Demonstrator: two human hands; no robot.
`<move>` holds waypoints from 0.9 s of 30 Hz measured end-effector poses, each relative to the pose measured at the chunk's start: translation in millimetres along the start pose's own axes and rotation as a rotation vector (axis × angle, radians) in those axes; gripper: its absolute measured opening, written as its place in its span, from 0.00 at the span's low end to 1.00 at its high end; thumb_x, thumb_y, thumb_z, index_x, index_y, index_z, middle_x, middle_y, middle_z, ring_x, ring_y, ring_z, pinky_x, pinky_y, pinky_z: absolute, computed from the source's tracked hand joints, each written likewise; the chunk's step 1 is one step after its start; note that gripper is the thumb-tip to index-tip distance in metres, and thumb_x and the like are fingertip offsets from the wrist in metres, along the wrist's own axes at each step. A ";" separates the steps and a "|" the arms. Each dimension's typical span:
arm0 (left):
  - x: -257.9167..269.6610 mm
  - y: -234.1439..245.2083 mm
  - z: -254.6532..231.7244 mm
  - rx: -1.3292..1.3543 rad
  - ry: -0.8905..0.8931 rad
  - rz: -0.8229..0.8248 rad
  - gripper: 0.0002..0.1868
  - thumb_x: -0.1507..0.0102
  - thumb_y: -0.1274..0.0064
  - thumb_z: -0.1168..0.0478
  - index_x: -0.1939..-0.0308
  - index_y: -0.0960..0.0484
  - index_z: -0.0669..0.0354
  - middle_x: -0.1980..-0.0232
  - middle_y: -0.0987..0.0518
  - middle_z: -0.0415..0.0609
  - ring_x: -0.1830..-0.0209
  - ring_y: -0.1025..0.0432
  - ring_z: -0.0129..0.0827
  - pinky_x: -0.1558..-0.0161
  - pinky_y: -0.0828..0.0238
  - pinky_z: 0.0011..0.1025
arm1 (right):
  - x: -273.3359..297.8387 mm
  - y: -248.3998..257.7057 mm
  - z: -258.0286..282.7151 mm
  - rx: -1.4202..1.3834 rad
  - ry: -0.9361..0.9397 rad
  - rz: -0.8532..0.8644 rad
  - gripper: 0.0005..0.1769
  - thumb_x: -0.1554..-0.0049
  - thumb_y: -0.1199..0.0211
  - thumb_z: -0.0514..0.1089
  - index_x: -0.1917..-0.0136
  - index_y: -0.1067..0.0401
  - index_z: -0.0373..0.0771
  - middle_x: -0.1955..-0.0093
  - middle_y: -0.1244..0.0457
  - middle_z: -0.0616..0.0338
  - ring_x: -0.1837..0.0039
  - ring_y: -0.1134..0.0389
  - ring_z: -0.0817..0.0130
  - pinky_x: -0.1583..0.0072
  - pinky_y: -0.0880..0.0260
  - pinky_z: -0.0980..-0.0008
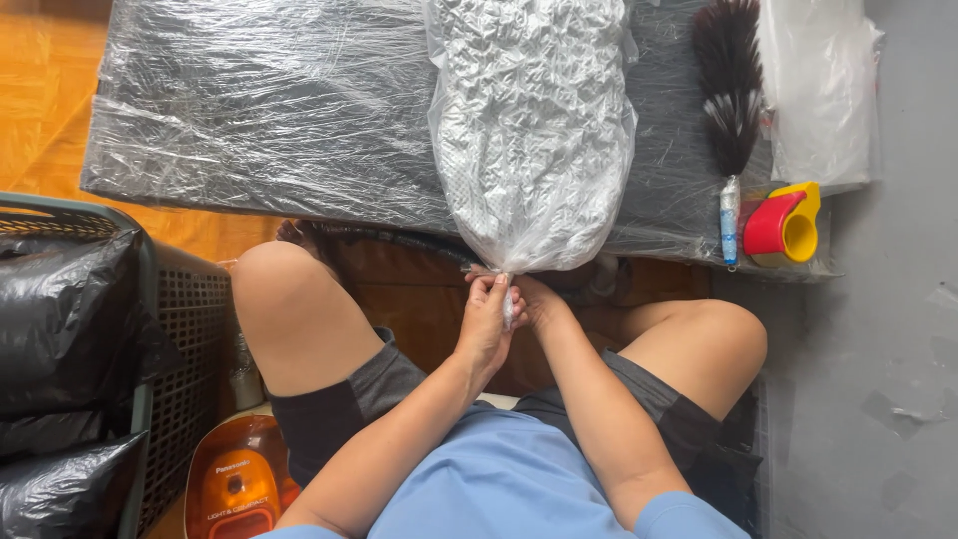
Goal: Vacuum sealing and packing a pillow into a plastic bag using a vacuum cleaner and tape.
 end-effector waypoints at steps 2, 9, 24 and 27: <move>-6.4 5.1 4.2 -0.020 -0.027 -0.007 0.07 0.27 0.52 0.57 0.54 0.35 0.48 0.71 0.33 0.43 0.78 0.36 0.26 0.80 0.45 0.18 | 3.3 3.6 7.8 0.144 0.028 0.024 0.22 0.41 0.46 0.55 0.44 0.21 0.40 0.46 0.32 0.47 0.42 0.32 0.49 0.41 0.33 0.56; -14.3 23.0 -5.7 -0.675 -0.353 -0.015 0.08 0.26 0.57 0.54 0.55 0.29 0.51 0.74 0.23 0.43 0.78 0.28 0.25 0.80 0.34 0.20 | 85.6 57.1 75.1 0.467 0.111 -0.046 0.16 0.44 0.42 0.55 0.57 0.18 0.47 0.62 0.27 0.60 0.54 0.25 0.60 0.50 0.27 0.64; 34.7 -44.1 -88.6 -1.731 -0.710 0.194 0.09 0.28 0.57 0.54 0.60 0.26 0.50 0.68 0.18 0.51 0.66 0.19 0.46 0.69 0.21 0.37 | 96.7 56.2 117.4 0.598 1.013 -0.454 0.12 0.34 0.48 0.42 0.38 0.29 0.43 0.60 0.41 0.62 0.57 0.30 0.62 0.54 0.25 0.65; 40.6 -70.6 -99.6 -2.126 -0.873 0.312 0.02 0.33 0.49 0.58 0.58 0.27 0.47 0.69 0.19 0.43 0.67 0.19 0.38 0.68 0.22 0.33 | 96.4 60.4 123.5 0.726 1.019 -0.396 0.12 0.34 0.49 0.41 0.38 0.31 0.45 0.58 0.41 0.61 0.56 0.30 0.61 0.54 0.24 0.66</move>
Point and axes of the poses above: each hand's wrist, its own x-axis away from the middle knuckle, its own y-axis out of the back of the hand, z = x × y, the point moved 7 cm from there along -x, towards the middle knuckle
